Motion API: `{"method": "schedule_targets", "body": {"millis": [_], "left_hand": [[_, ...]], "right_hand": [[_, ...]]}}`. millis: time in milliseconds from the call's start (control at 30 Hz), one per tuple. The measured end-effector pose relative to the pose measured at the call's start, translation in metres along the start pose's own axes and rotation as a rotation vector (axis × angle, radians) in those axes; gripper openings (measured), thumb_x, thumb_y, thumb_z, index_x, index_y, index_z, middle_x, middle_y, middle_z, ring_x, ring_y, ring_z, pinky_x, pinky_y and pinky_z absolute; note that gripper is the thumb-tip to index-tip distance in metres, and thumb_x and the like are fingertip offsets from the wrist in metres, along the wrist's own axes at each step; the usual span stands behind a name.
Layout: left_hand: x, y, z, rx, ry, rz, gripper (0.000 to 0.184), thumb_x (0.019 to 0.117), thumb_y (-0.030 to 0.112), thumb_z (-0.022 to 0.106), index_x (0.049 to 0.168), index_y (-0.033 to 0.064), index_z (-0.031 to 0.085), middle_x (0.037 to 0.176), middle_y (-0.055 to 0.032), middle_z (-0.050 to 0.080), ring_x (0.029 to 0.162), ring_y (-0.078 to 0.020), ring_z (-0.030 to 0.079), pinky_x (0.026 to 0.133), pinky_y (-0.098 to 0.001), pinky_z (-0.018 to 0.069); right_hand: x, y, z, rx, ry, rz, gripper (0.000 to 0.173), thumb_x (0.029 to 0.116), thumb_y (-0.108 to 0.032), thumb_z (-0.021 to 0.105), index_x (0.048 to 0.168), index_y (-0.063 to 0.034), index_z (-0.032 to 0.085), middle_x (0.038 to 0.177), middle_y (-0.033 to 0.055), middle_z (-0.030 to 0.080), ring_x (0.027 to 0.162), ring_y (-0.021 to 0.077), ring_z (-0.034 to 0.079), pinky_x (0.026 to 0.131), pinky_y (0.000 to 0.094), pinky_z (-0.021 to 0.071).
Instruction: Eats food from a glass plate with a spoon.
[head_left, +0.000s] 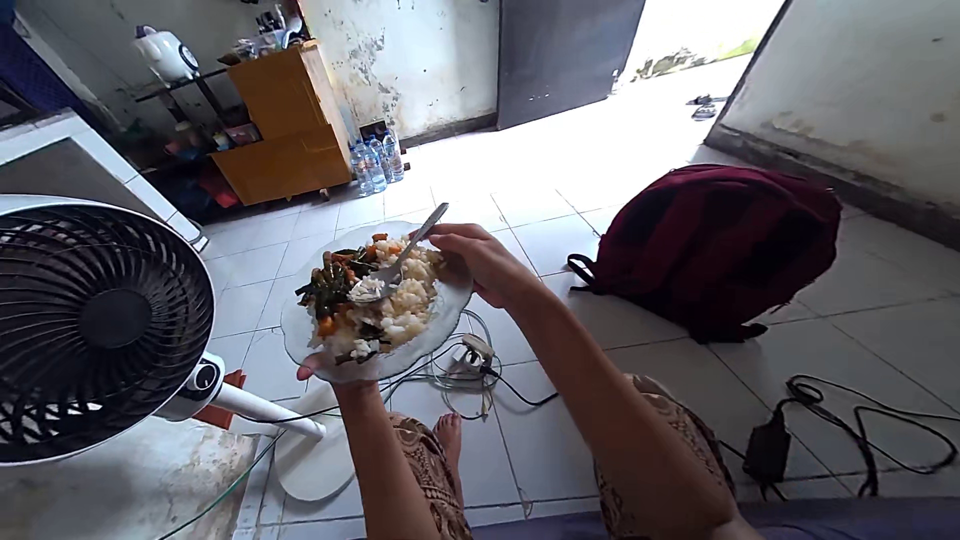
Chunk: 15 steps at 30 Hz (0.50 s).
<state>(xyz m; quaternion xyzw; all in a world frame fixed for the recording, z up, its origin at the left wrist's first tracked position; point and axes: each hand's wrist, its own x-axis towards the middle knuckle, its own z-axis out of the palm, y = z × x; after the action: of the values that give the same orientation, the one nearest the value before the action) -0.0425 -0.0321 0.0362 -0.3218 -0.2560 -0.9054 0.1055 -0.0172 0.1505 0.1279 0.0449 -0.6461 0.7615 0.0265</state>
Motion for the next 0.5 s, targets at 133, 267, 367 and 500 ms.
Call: {"method": "schedule_targets", "body": {"millis": [133,267,367,500], "left_hand": [[0.001,0.004,-0.005,-0.064,0.040,-0.041,0.070,0.0634,0.064,0.083,0.115,0.0185,0.074,0.107,0.0018,0.076,0.103,-0.0084,0.071,0.088,-0.0293,0.0594],[0.001,0.010,-0.011,-0.010,0.077,-0.058,0.081,0.0554,0.064,0.086,0.118,0.0166,0.071,0.108,0.0015,0.076,0.103,-0.0085,0.071,0.088,-0.0281,0.0594],[-0.011,0.018,-0.024,0.063,-0.039,-0.115,0.076,0.0624,0.059,0.086,0.126,0.0190,0.071,0.116,0.0047,0.075,0.108,-0.0049,0.069,0.092,-0.0251,0.0574],[-0.034,0.026,-0.031,0.265,-0.109,-0.122,0.053,0.0737,0.050,0.083,0.115,0.0188,0.073,0.113,0.0098,0.075,0.106,0.0036,0.068,0.091,-0.0155,0.0545]], "right_hand": [[0.003,0.007,0.005,-0.012,0.028,0.039,0.033,0.1103,-0.012,0.033,0.111,-0.0026,0.065,0.073,-0.0010,0.056,0.052,0.0005,0.046,0.047,0.0151,0.0367],[0.005,0.010,0.007,-0.002,0.017,0.063,0.034,0.1108,-0.012,0.033,0.106,-0.0024,0.065,0.064,-0.0035,0.049,0.048,-0.0001,0.040,0.045,0.0146,0.0339],[0.002,0.006,0.002,-0.045,-0.001,0.089,0.034,0.1110,-0.012,0.033,0.107,-0.0015,0.065,0.061,-0.0038,0.048,0.045,-0.0006,0.038,0.043,0.0137,0.0320],[-0.002,0.001,-0.015,-0.193,-0.055,0.094,0.033,0.1106,-0.014,0.035,0.110,-0.0031,0.066,0.068,-0.0011,0.055,0.051,0.0010,0.045,0.047,0.0149,0.0364]]}}
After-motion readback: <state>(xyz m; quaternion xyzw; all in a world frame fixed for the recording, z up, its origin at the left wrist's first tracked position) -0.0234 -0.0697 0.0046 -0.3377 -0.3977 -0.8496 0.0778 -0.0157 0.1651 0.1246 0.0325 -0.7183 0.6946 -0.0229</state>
